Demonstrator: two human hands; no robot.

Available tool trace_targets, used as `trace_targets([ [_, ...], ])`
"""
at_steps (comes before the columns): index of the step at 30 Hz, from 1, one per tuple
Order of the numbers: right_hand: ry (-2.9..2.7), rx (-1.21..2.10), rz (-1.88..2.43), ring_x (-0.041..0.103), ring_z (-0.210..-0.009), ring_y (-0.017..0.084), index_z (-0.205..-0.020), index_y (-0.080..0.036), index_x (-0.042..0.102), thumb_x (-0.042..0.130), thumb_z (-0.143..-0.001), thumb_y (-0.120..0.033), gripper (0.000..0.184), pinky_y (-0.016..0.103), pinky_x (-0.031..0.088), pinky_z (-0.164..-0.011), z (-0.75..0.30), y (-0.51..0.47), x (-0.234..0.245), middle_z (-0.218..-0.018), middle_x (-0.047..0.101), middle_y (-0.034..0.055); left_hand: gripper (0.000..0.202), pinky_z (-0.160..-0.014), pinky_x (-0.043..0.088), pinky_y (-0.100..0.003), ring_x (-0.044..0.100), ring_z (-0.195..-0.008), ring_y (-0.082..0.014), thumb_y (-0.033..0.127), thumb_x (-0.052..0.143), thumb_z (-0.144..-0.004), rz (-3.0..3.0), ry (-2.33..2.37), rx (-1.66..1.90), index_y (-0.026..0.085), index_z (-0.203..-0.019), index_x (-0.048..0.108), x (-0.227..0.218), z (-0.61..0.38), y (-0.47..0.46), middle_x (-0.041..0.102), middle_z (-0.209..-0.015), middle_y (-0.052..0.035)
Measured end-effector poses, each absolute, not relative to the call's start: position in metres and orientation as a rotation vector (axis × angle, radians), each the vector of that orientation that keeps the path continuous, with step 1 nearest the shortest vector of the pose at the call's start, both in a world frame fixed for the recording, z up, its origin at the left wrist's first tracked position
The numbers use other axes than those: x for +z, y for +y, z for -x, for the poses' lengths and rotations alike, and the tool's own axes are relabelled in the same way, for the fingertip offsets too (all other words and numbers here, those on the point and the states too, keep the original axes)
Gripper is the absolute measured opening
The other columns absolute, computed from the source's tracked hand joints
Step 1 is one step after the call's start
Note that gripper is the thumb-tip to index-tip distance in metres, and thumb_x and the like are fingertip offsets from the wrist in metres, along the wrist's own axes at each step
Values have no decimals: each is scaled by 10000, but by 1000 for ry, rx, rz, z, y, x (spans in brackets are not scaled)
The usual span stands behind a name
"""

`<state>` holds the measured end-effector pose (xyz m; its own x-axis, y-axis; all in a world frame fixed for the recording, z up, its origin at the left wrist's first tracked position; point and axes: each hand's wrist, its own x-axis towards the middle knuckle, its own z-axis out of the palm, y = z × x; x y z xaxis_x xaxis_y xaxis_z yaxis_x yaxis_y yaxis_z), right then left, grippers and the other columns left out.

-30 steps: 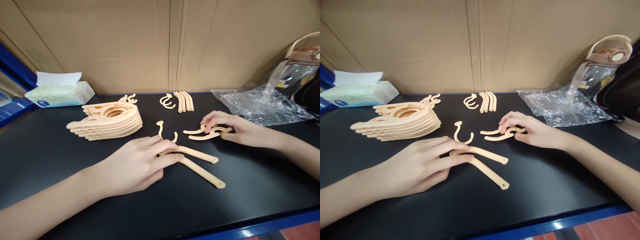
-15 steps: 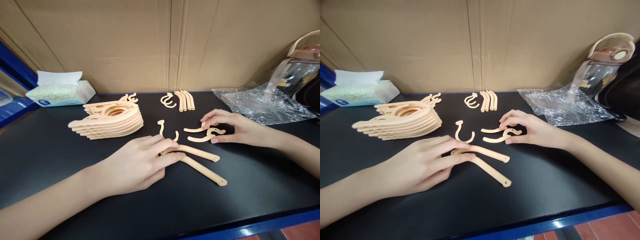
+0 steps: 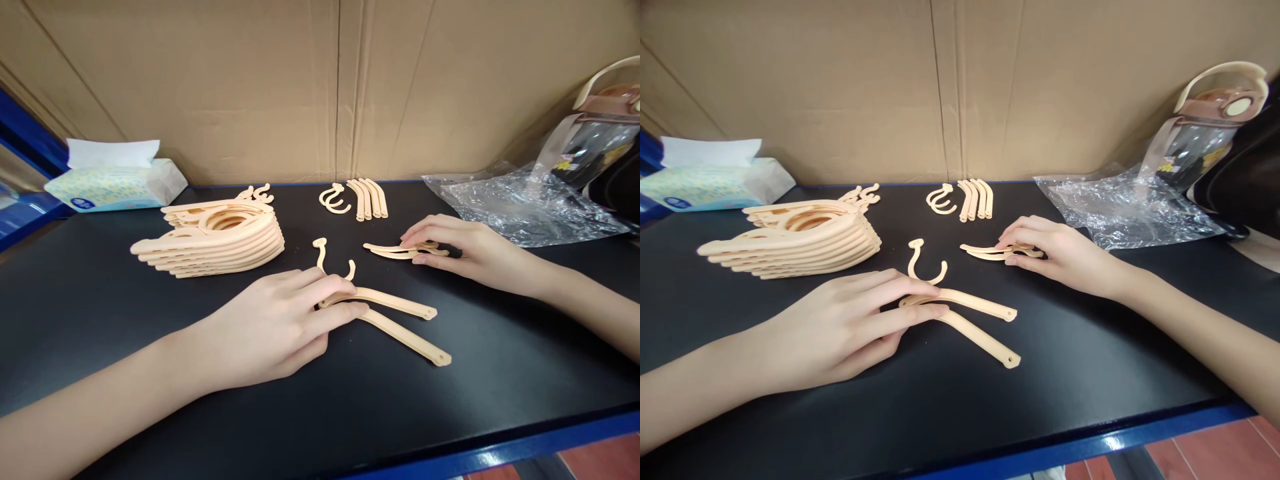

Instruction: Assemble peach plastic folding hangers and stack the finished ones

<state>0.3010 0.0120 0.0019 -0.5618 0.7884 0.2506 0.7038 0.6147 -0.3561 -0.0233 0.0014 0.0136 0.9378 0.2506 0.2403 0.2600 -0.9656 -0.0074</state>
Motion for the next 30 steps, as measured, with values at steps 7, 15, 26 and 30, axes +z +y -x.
trace_targets([
  [7, -2479, 280, 1202, 597, -1107, 232, -1170, -264, 639, 547, -954, -406, 274, 386, 488, -945, -303, 10, 3, -1225, 613, 67, 389, -854, 524, -351, 623, -1015, -218, 100, 452, -940, 3050, -384, -386, 200, -1298, 567, 14, 24, 1, 628, -1277, -54],
  [15, -2487, 256, 1233, 599, -1114, 216, -1175, -262, 632, 536, -959, -444, 299, 379, 490, -970, -304, 12, 2, -1223, 624, 49, 383, -846, 534, -358, 622, -1002, -212, 105, 454, -949, 3055, -408, -362, 205, -1299, 575, 15, 24, 0, 630, -1270, -41],
  [26, -2496, 211, 1216, 596, -1098, 205, -1170, -250, 622, 529, -966, -416, 278, 353, 490, -946, -306, 13, 0, -1202, 625, 46, 392, -856, 536, -349, 621, -1021, -206, 99, 484, -943, 3026, -407, -377, 209, -1308, 569, 15, 23, 0, 632, -1259, -44],
  [30, -2499, 203, 1184, 590, -1098, 199, -1187, -246, 617, 523, -973, -389, 274, 347, 485, -950, -305, 13, -1, -1192, 626, 47, 390, -848, 540, -348, 624, -1017, -203, 100, 493, -937, 3026, -411, -384, 213, -1302, 573, 15, 23, 1, 638, -1247, -41],
])
